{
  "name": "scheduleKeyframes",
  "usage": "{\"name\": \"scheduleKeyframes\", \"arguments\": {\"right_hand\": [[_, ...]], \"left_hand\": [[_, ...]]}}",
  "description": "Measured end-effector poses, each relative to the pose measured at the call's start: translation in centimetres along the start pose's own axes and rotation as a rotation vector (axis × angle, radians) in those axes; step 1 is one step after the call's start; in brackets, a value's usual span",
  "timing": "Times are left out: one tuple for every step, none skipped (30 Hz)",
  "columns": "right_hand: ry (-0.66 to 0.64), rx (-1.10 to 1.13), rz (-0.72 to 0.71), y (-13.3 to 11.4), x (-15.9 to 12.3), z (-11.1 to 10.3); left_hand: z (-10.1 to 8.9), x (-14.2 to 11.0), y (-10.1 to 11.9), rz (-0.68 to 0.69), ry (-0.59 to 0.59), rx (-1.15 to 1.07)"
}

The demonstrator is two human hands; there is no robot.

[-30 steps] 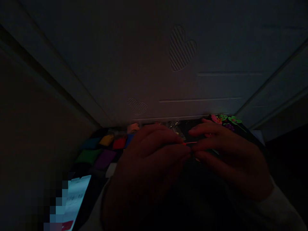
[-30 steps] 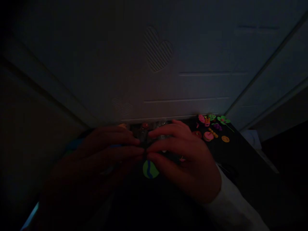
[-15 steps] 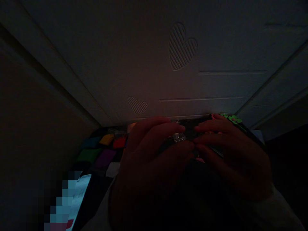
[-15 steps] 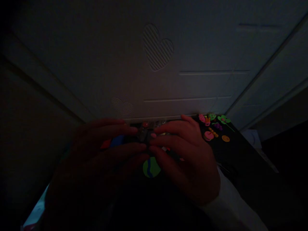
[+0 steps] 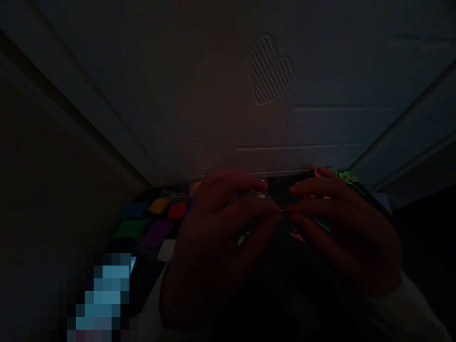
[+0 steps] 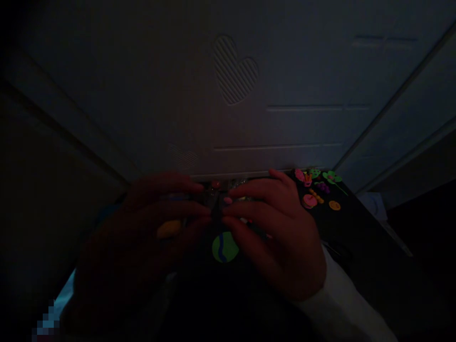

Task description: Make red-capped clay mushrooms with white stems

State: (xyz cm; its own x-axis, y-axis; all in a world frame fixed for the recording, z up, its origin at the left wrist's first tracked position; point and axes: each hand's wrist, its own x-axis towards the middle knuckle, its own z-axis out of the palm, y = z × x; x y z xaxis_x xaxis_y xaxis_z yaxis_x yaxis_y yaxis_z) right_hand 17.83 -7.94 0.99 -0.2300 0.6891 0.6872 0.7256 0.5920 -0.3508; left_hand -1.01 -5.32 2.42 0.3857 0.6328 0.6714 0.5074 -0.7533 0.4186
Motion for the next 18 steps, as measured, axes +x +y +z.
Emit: {"name": "scheduleKeyframes", "arguments": {"right_hand": [[0.003, 0.000, 0.004, 0.0, 0.0, 0.0], [0.005, 0.002, 0.010, 0.0, 0.0, 0.0], [0.007, 0.007, 0.015, -0.1, 0.0, 0.0], [0.010, 0.018, 0.022, -0.1, -0.1, 0.1], [0.015, 0.037, 0.032, -0.1, -0.1, 0.1], [0.023, 0.062, 0.040, -0.1, -0.1, 0.2], [0.033, 0.090, 0.047, -0.1, -0.1, 0.3], [0.043, 0.115, 0.049, -0.1, -0.2, 0.4], [0.051, 0.135, 0.048, -0.1, -0.2, 0.5], [0.060, 0.147, 0.044, 0.0, -0.2, 0.5], [0.068, 0.153, 0.037, 0.0, -0.1, 0.6], [0.066, 0.154, 0.032, 0.0, -0.1, 0.6], [0.060, 0.153, 0.030, 0.0, -0.1, 0.6], [0.054, 0.150, 0.029, 0.0, -0.1, 0.6], [0.053, 0.150, 0.030, 0.0, -0.1, 0.5], [0.053, 0.150, 0.030, 0.0, -0.1, 0.5], [0.048, 0.151, 0.029, 0.1, -0.1, 0.5], [0.044, 0.150, 0.028, 0.2, -0.1, 0.5]], "left_hand": [[0.0, 0.0, 0.0, -0.016, 0.008, -0.029], [0.1, 0.0, -0.1, -0.028, 0.017, -0.057], [0.1, 0.0, -0.1, -0.035, 0.021, -0.080], [0.2, 0.0, -0.1, -0.038, 0.023, -0.096], [0.4, 0.0, -0.1, -0.038, 0.023, -0.103], [0.5, 0.1, -0.1, -0.038, 0.023, -0.103], [0.6, 0.1, 0.0, -0.034, 0.024, -0.101], [0.7, 0.1, 0.0, -0.027, 0.030, -0.097], [0.9, 0.1, 0.1, -0.020, 0.037, -0.093], [1.0, 0.0, 0.1, -0.013, 0.045, -0.090], [1.0, 0.0, 0.2, -0.009, 0.051, -0.087], [1.1, 0.0, 0.2, -0.004, 0.054, -0.087], [1.1, 0.0, 0.2, 0.000, 0.054, -0.089], [1.1, 0.0, 0.2, 0.002, 0.051, -0.094], [1.1, 0.0, 0.1, 0.000, 0.047, -0.101], [1.1, 0.0, 0.1, -0.005, 0.045, -0.111], [1.1, -0.1, 0.1, -0.010, 0.044, -0.122], [1.1, -0.1, 0.0, -0.019, 0.044, -0.135]]}}
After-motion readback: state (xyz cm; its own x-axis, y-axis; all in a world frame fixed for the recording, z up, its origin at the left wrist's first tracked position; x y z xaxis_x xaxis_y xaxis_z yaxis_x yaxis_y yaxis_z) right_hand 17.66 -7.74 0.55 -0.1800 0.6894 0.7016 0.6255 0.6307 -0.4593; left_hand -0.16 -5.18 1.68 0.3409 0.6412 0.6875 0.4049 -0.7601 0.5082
